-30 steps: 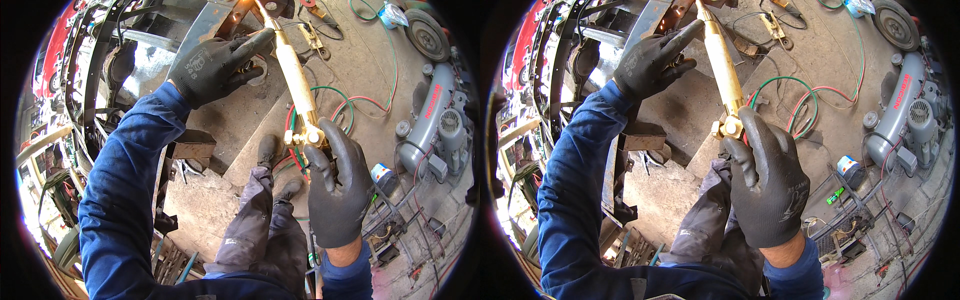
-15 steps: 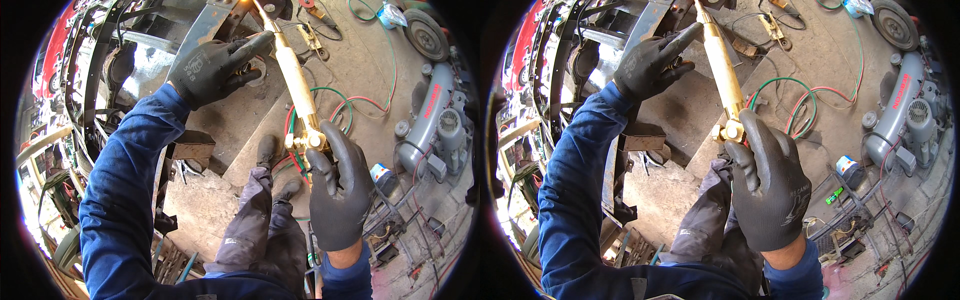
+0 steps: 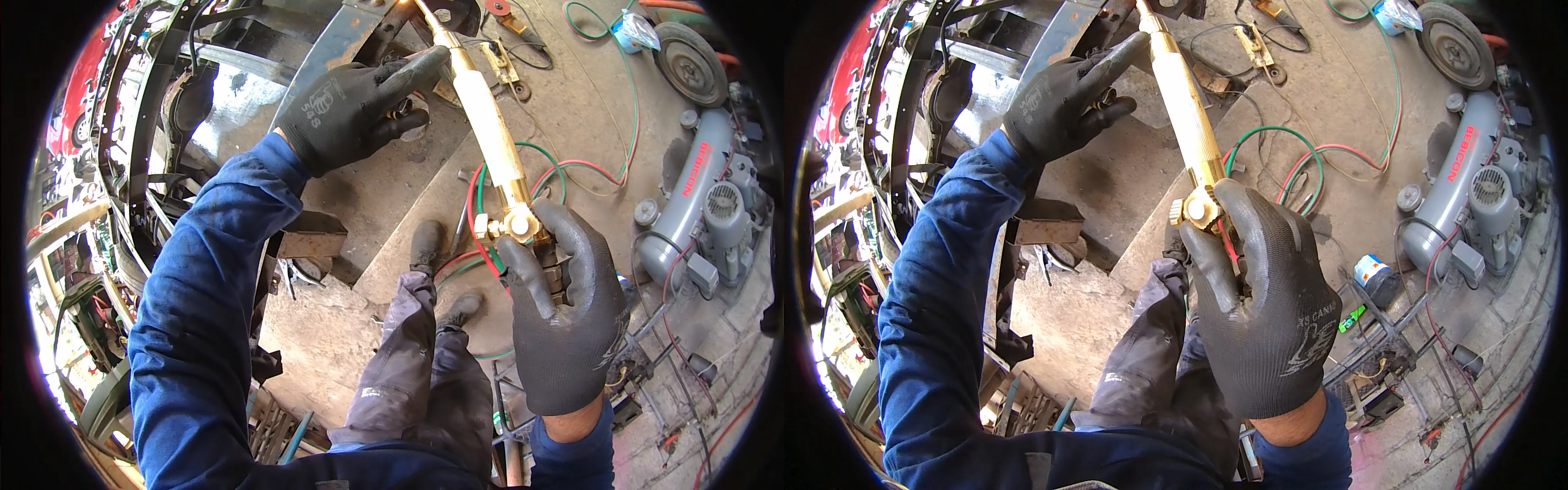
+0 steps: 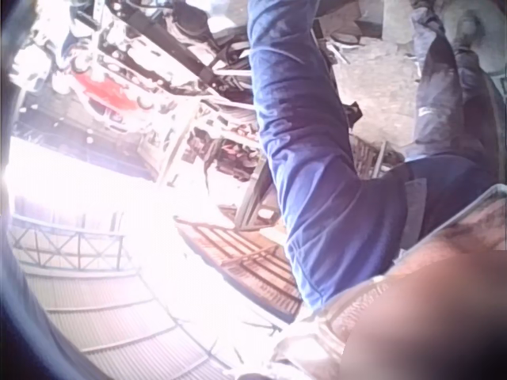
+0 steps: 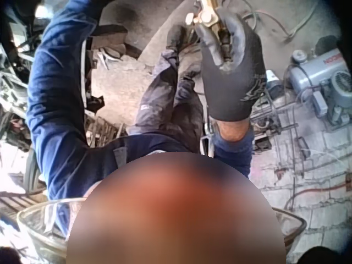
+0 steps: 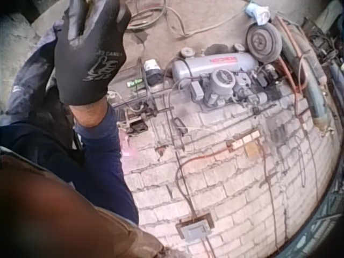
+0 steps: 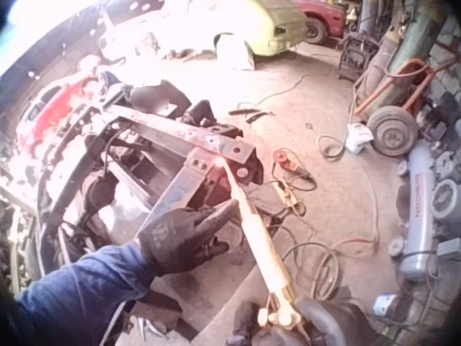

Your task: The person uses a handheld oxy-acetylene torch to cut a section of a vehicle chassis frame. They then use a hammer to strike and separate the cut metal piece before continuing to cut another section of the frame.

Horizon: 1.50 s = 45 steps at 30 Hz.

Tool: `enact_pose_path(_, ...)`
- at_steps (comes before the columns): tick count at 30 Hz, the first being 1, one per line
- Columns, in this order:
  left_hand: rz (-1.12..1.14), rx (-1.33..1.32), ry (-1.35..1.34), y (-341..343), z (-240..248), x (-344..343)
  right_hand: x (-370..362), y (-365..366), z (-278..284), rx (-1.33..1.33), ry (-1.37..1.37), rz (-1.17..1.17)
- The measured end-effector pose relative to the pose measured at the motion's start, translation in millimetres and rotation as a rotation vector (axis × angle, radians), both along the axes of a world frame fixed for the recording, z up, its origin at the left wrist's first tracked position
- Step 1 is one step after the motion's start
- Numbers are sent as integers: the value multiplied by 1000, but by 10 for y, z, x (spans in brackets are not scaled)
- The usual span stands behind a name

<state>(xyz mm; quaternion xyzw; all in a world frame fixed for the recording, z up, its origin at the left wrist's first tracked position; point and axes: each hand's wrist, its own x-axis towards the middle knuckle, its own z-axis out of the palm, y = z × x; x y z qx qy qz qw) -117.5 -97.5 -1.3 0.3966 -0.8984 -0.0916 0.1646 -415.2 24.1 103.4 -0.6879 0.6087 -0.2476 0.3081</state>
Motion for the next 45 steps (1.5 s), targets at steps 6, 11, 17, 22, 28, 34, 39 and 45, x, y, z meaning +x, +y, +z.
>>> enact_pose_path(6,17,35,-10,2,-13,20,19,-47,116,14,40,54)
enact_pose_path(11,19,21,-7,2,3,13,40,-77,155,-18,57,57)
enact_pose_path(17,20,33,18,0,0,14,43,-95,225,-66,132,90)
enact_pose_path(22,3,8,36,1,-3,15,58,-101,248,-40,135,79)
enact_pose_path(28,-11,4,63,-13,-12,6,67,-127,301,-45,134,100)
enact_pose_path(34,20,3,6,12,11,17,66,-135,310,-50,112,123)
enact_pose_path(39,32,34,7,13,1,25,64,-121,273,0,146,90)
enact_pose_path(45,47,30,-10,16,-11,30,66,-100,254,-24,71,73)
